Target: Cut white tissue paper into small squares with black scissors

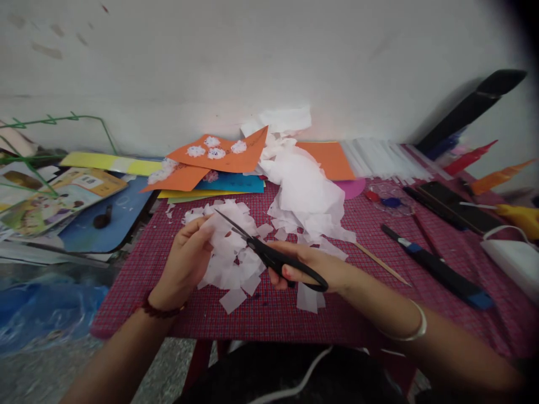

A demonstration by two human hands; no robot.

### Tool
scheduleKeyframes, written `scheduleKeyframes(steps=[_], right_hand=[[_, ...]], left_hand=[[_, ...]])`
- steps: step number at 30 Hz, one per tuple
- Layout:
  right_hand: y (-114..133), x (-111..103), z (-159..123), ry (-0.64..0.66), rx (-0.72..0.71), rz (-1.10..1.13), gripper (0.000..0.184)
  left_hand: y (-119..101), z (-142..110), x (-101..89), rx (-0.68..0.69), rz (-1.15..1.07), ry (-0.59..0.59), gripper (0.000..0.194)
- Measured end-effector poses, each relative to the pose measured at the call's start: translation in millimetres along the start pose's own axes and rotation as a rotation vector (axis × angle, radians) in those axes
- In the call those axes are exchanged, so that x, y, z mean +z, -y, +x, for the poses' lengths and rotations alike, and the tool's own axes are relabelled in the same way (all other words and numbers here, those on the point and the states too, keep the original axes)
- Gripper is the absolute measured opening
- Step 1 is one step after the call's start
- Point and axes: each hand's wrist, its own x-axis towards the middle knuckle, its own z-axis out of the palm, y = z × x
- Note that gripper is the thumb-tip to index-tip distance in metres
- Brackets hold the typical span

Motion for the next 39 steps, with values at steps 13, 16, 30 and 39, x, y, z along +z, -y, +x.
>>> scheduleKeyframes(steps=[13, 16, 30, 39], right_hand=[[-12, 0, 1, -0.096, 0.016, 0.029, 0.072], [-9, -3, -1, -0.039, -0.001, -0.007, 0.078], [-2, -5, -4, 0.066, 0.044, -0.206, 0.07], [-1, 1, 1, 0.0, 0.049, -0.215, 0.064]], left_hand=[[-1, 3, -4.6, -0.064, 0.076, -0.042, 0.018], [-6, 3, -8.8, -0.124, 0.118, -0.068, 0.019], [-9, 7, -3.4, -0.182, 0.019, -0.237, 0.022], [-6, 1, 1.3, -0.273, 0.164, -0.059, 0.021]])
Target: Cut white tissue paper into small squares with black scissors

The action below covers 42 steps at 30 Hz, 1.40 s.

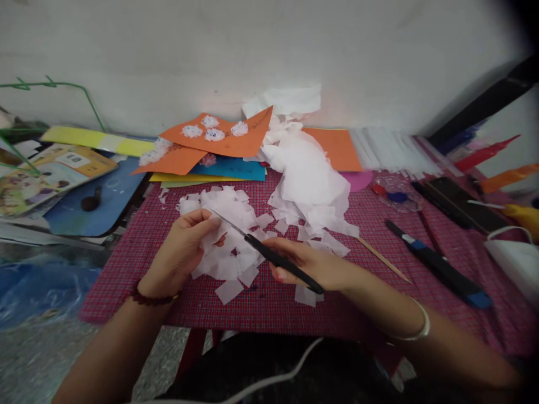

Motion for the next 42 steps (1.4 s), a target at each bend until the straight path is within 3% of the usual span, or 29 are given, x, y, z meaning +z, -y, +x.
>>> scheduleKeyframes(steps=[9, 14, 17, 22, 25, 32, 42], right_hand=[[1, 5, 3, -0.136, 0.023, 0.021, 0.05], [-3, 4, 1, -0.16, 0.092, 0.111, 0.06], [-5, 1, 0, -0.142, 0.037, 0.096, 0.067], [-2, -4, -6, -0.041, -0.041, 0.027, 0.083], [1, -4, -7, 0.0, -0.02, 0.005, 0.078], [-4, 1, -1, 0.012, 0.004, 0.02, 0.067], [-3, 6, 5, -0.101, 0.037, 0.042, 0.062]], left_hand=[[2, 3, -3.3, -0.016, -0.043, 0.02, 0.022], [3, 7, -14.7, -0.047, -0.058, 0.094, 0.023], [5, 8, -20.3, -0.015, -0.004, 0.099, 0.02], [2, 8, -19.3, 0.113, -0.142, -0.045, 0.015], [0, 8, -17.0, 0.176, -0.204, -0.116, 0.016], [5, 8, -16.3, 0.04, 0.003, -0.014, 0.02], [11, 7, -9.2, 0.039, 0.044, 0.008, 0.018]])
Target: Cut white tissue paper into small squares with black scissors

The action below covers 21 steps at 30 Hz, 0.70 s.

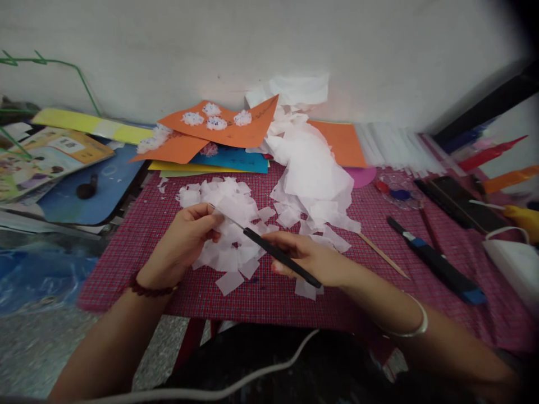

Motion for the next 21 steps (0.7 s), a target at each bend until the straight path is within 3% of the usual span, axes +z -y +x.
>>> scheduleKeyframes(steps=[6, 12, 14, 18, 21], right_hand=[[-3, 0, -3, 0.02, 0.113, 0.036, 0.063], [-1, -8, -6, 0.145, 0.008, 0.063, 0.071], [-1, -9, -7, 0.182, 0.001, 0.089, 0.072], [-8, -7, -7, 0.223, 0.006, 0.175, 0.073], [-17, -5, -4, 0.232, -0.018, 0.238, 0.069]], left_hand=[[-1, 0, -0.4, 0.013, -0.005, 0.02, 0.02], [-3, -1, -0.4, 0.056, -0.036, -0.025, 0.016], [-2, -1, -0.1, 0.109, -0.071, -0.032, 0.024], [-1, -3, 2.9, 0.183, -0.109, 0.089, 0.052], [0, -3, 4.6, 0.168, -0.149, 0.134, 0.041]])
